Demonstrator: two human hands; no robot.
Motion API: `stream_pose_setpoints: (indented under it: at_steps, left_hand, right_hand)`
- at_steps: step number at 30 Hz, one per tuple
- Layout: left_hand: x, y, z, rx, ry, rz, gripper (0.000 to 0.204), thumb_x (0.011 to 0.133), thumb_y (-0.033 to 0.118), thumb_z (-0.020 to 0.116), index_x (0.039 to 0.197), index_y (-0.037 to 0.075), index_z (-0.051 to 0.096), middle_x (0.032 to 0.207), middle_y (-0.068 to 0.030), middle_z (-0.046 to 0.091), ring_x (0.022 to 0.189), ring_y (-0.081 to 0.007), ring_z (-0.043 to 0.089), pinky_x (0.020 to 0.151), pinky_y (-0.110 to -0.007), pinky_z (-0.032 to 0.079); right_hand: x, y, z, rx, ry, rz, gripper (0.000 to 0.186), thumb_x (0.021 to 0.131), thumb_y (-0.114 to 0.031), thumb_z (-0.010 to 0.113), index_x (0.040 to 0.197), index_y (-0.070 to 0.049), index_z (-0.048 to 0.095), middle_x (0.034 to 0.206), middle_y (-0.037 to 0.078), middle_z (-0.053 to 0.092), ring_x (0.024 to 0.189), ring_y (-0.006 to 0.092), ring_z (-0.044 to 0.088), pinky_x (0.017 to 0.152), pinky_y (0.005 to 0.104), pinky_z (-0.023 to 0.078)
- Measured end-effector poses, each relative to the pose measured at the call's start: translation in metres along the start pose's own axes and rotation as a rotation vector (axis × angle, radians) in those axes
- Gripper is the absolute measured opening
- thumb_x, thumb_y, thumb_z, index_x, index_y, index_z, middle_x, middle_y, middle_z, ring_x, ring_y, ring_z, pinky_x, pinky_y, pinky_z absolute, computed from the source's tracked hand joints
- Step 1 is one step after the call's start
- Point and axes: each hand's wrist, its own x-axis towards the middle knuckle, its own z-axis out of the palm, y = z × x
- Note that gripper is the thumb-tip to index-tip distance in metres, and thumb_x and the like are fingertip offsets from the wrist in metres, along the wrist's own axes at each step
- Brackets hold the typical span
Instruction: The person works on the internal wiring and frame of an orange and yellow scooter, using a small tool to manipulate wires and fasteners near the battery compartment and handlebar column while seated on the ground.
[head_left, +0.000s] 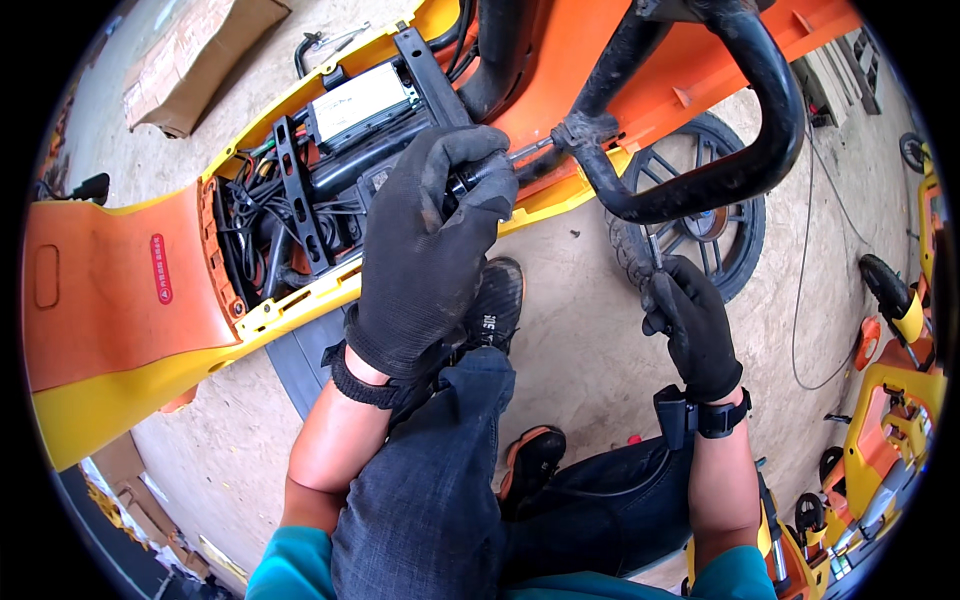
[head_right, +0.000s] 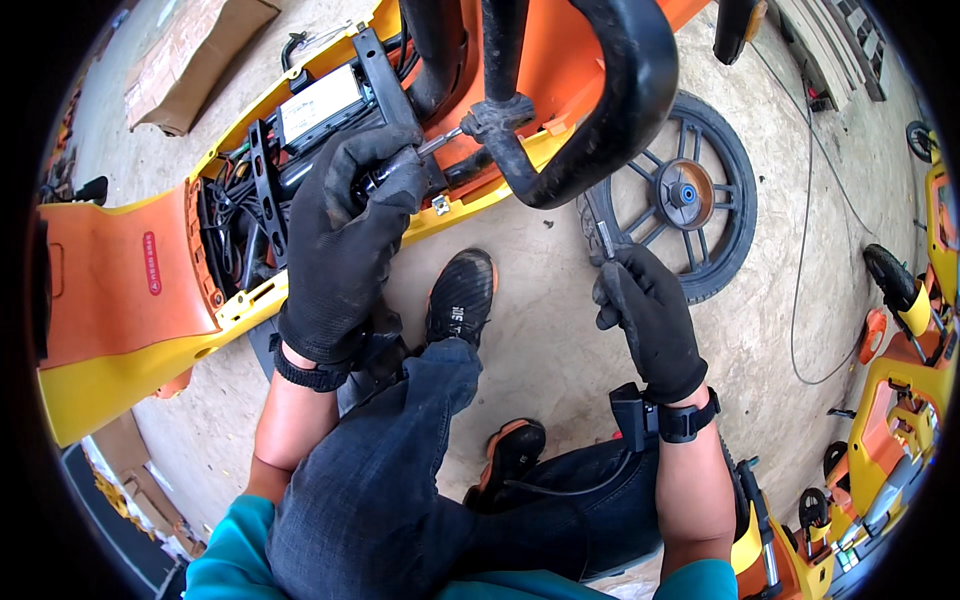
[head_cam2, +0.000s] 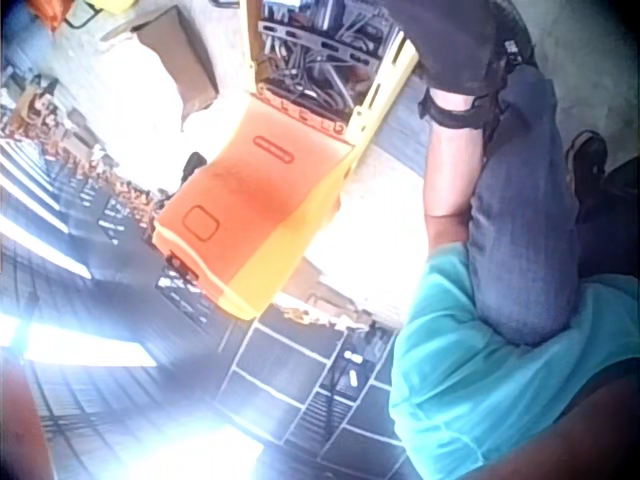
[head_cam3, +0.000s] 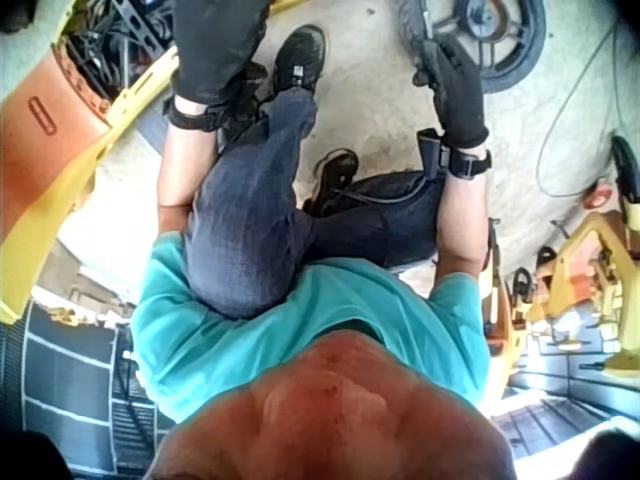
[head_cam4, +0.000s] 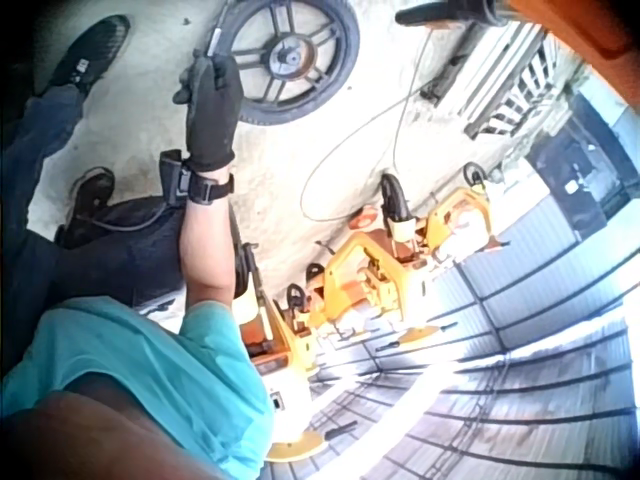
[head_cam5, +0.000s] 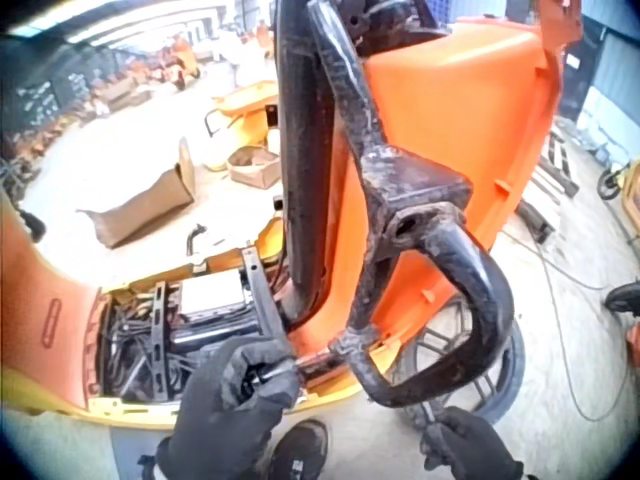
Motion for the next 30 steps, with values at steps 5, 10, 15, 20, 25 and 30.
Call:
stream_pose_setpoints:
  at_steps: [5, 10, 15, 20, 25, 30]
  left_hand:
    - [0.003, -0.011, -0.001, 0.014, -0.007, 0.124, 0.022, 0.09, 0.006, 0.062, 0.11, -0.003, 0.061, 0.096, -0.0099, 0.063, 0.084, -0.0132, 0.062, 0.076, -0.027, 0.05]
    - [0.002, -0.023, 0.002, 0.143, 0.047, 0.314, 0.025, 0.088, 0.003, 0.063, 0.112, -0.002, 0.061, 0.097, -0.0166, 0.062, 0.083, -0.0286, 0.063, 0.074, -0.036, 0.049]
    - [0.003, -0.022, -0.002, 0.347, 0.058, 0.452, 0.03, 0.084, 0.0, 0.068, 0.114, 0.0, 0.062, 0.097, -0.0132, 0.064, 0.087, -0.0246, 0.066, 0.076, -0.031, 0.052]
    - [0.005, -0.027, 0.001, 0.416, 0.074, 0.533, 0.03, 0.084, -0.001, 0.067, 0.114, 0.001, 0.062, 0.095, -0.0138, 0.064, 0.086, -0.026, 0.066, 0.073, -0.032, 0.052]
    - [0.01, -0.024, 0.0, 0.343, 0.026, 0.439, 0.026, 0.089, 0.005, 0.066, 0.113, 0.0, 0.061, 0.092, -0.0138, 0.065, 0.077, -0.0243, 0.067, 0.07, -0.032, 0.052]
    - [0.013, -0.025, -0.004, 0.379, -0.045, 0.406, 0.022, 0.09, 0.005, 0.063, 0.111, 0.0, 0.062, 0.09, -0.0146, 0.066, 0.074, -0.0232, 0.068, 0.068, -0.031, 0.051]
  right_hand:
    - [-0.004, -0.007, 0.006, -0.029, 0.06, -0.02, 0.022, 0.1, -0.023, 0.054, 0.104, -0.002, 0.061, 0.077, 0.001, 0.058, 0.065, 0.007, 0.053, 0.06, 0.0214, 0.046]
    - [-0.004, -0.008, 0.009, 0.055, 0.083, -0.092, 0.022, 0.099, -0.024, 0.056, 0.104, -0.003, 0.06, 0.074, 0.0, 0.055, 0.061, 0.0063, 0.048, 0.057, 0.0213, 0.042]
    - [-0.006, -0.011, 0.012, 0.096, 0.068, -0.178, 0.021, 0.1, -0.024, 0.055, 0.103, -0.003, 0.058, 0.072, 0.0, 0.053, 0.06, 0.0061, 0.045, 0.057, 0.0219, 0.04]
    - [-0.007, -0.013, 0.014, 0.111, 0.042, -0.214, 0.023, 0.101, -0.024, 0.053, 0.106, -0.003, 0.058, 0.072, 0.0, 0.053, 0.059, 0.0061, 0.045, 0.056, 0.0219, 0.04]
    - [-0.007, -0.012, 0.016, 0.094, 0.077, -0.267, 0.029, 0.104, -0.028, 0.047, 0.113, -0.002, 0.057, 0.069, -0.002, 0.047, 0.052, 0.0047, 0.035, 0.051, 0.0206, 0.034]
    - [-0.012, -0.019, 0.012, 0.138, 0.05, -0.192, 0.027, 0.102, -0.026, 0.05, 0.109, -0.001, 0.059, 0.072, 0.001, 0.054, 0.057, 0.0066, 0.046, 0.053, 0.021, 0.04]
